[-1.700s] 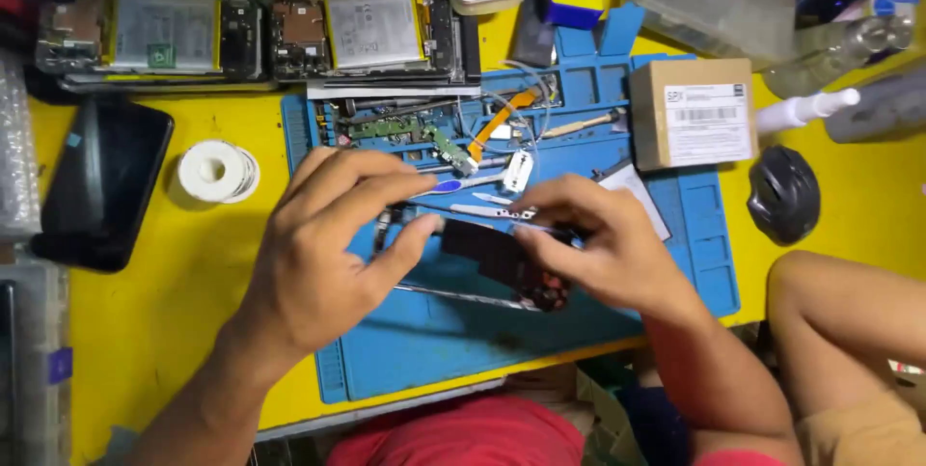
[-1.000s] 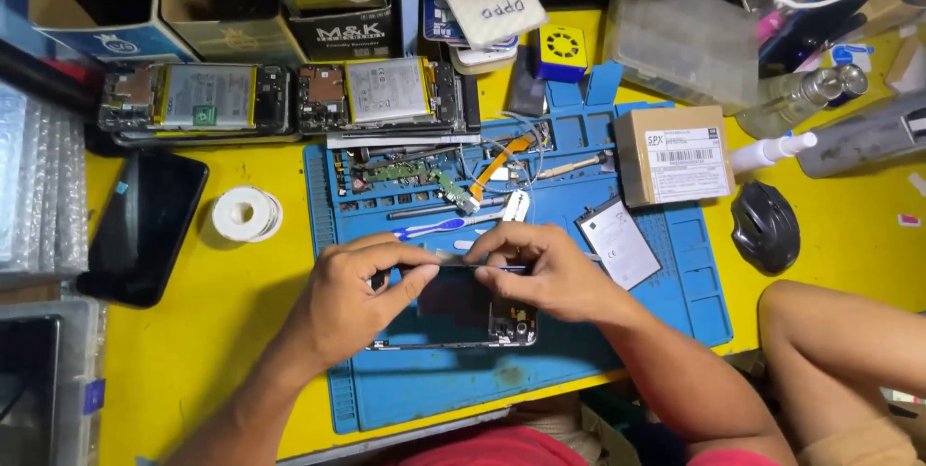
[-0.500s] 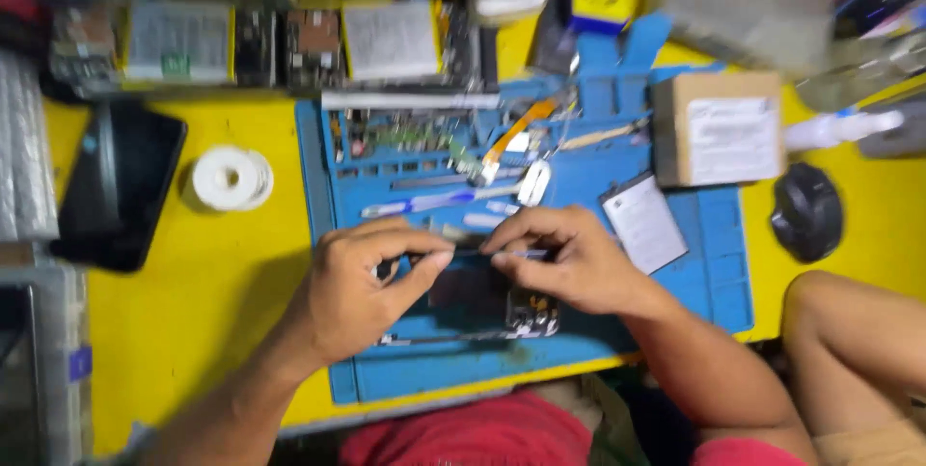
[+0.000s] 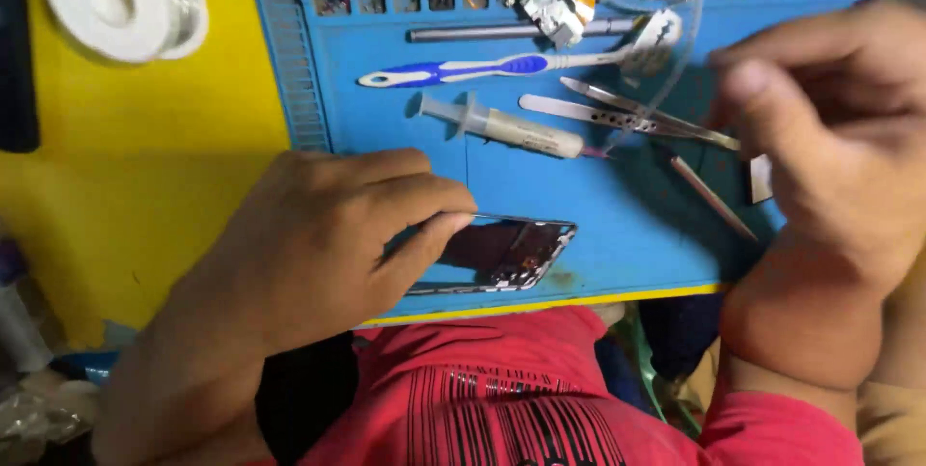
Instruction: The person works on a partially disassembled mobile phone frame, using a blade to scrape or clear the edge of the frame, handling a small component by hand, and using a syringe to apply a substance to the device.
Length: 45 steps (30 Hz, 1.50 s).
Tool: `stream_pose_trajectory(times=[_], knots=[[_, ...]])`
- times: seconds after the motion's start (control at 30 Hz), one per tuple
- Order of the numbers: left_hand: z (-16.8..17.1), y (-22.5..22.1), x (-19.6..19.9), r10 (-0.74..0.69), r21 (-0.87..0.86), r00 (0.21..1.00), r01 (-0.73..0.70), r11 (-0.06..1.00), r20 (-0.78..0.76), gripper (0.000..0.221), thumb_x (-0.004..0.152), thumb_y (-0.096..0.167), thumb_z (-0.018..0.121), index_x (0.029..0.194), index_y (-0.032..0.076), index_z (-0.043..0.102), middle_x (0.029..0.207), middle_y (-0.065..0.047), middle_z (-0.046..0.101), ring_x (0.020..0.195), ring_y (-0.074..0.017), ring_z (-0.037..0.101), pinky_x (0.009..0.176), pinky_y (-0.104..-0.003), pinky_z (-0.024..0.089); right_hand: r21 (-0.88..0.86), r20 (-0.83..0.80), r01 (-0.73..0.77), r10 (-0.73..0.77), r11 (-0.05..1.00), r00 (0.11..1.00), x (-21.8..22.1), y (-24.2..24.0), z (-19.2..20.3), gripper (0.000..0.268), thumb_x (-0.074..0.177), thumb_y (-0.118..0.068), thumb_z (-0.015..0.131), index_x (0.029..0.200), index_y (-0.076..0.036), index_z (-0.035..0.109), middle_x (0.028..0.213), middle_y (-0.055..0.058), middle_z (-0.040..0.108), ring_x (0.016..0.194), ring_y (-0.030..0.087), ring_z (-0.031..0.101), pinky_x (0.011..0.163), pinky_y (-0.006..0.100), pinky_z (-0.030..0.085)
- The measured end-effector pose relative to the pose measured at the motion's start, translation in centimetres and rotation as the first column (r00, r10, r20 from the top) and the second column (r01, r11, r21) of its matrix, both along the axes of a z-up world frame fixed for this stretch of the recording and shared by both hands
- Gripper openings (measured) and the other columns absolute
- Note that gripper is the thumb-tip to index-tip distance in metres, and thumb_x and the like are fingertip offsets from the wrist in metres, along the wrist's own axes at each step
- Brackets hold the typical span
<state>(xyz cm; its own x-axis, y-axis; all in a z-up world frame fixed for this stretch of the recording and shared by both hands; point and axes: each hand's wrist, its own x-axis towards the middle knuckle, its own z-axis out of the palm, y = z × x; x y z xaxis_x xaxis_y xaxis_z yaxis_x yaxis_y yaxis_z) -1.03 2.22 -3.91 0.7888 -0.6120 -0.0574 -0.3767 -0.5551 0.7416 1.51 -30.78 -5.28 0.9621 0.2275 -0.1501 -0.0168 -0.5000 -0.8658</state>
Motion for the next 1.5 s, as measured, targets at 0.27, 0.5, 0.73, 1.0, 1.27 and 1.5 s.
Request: stream_pose_trajectory(times=[0.27,0.5,0.73,1.0,1.27,1.5], knots=[[-1.0,0.3,-0.1,-0.081,0.248,0.962,0.014,0.969,0.262,0.026,0.1,0.01,0.072,0.079,0.018,0.059,0.087,-0.001,0.056,0.083,-0.0245,0.055,0.067,-0.04,0.045,-0.228,0.087,-0.368,0.395,0.902,0.915,1.5,2.0,0.5,0.02,0.102,-0.008,0.079,0.112,0.009,0.074,0.101,0.019,0.071,0.08,0.022,0.06,0.072,0.032,0.042],[-2.5,-1.0,-0.1,0.021,0.204,0.901,-0.121,0.972,0.434,0.038,0.103,0.0,0.073,0.079,0.013,0.048,0.08,-0.004,0.046,0.08,-0.028,0.048,0.074,-0.04,0.035,-0.588,0.345,-0.363,0.63,0.723,0.696,0.0,4.0,-2.2,0.023,0.115,-0.025,0.087,0.115,-0.003,0.081,0.093,0.009,0.061,0.087,0.03,0.064,0.073,0.04,0.05],[-3.7,-2.7,-0.5,0.075,0.218,0.856,-0.214,0.952,0.511,0.038,0.106,-0.003,0.064,0.079,0.015,0.046,0.079,-0.003,0.042,0.075,-0.0248,0.042,0.073,-0.039,0.033,-0.606,0.321,-0.316,0.588,0.73,0.743,-0.2,3.4,-2.6,0.025,0.118,-0.024,0.085,0.121,0.0,0.081,0.094,0.012,0.059,0.085,0.032,0.061,0.076,0.043,0.049],[-4.6,-3.9,-0.5,0.077,0.209,0.825,-0.23,0.95,0.56,0.037,0.104,-0.006,0.058,0.076,0.015,0.045,0.078,-0.004,0.041,0.07,-0.0237,0.041,0.069,-0.038,0.032,-0.61,0.337,-0.306,0.589,0.731,0.735,0.0,3.7,-2.7,0.03,0.117,-0.028,0.086,0.122,0.001,0.077,0.092,0.013,0.06,0.081,0.03,0.059,0.071,0.041,0.047],[-1.9,-3.3,0.3,0.175,-0.178,0.756,-0.078,0.981,0.631,0.017,0.094,-0.004,0.068,0.089,0.007,0.058,0.086,-0.005,0.053,0.067,-0.0216,0.046,0.069,-0.037,0.034,-0.161,0.302,-0.334,0.369,0.929,0.879,-0.4,5.6,0.5,0.01,0.1,0.001,0.075,0.106,0.009,0.075,0.095,0.019,0.072,0.073,0.02,0.06,0.064,0.028,0.045],[-0.3,-2.6,-0.3,0.121,-0.251,0.699,0.087,0.964,0.705,0.011,0.107,0.012,0.062,0.103,0.007,0.071,0.096,-0.006,0.066,0.07,-0.017,0.059,0.07,-0.036,0.041,0.429,-0.063,-0.377,0.443,0.821,0.894,-0.5,5.4,0.5,0.016,0.094,-0.017,0.065,0.096,-0.004,0.074,0.087,0.01,0.074,0.076,0.019,0.071,0.072,0.028,0.057]])
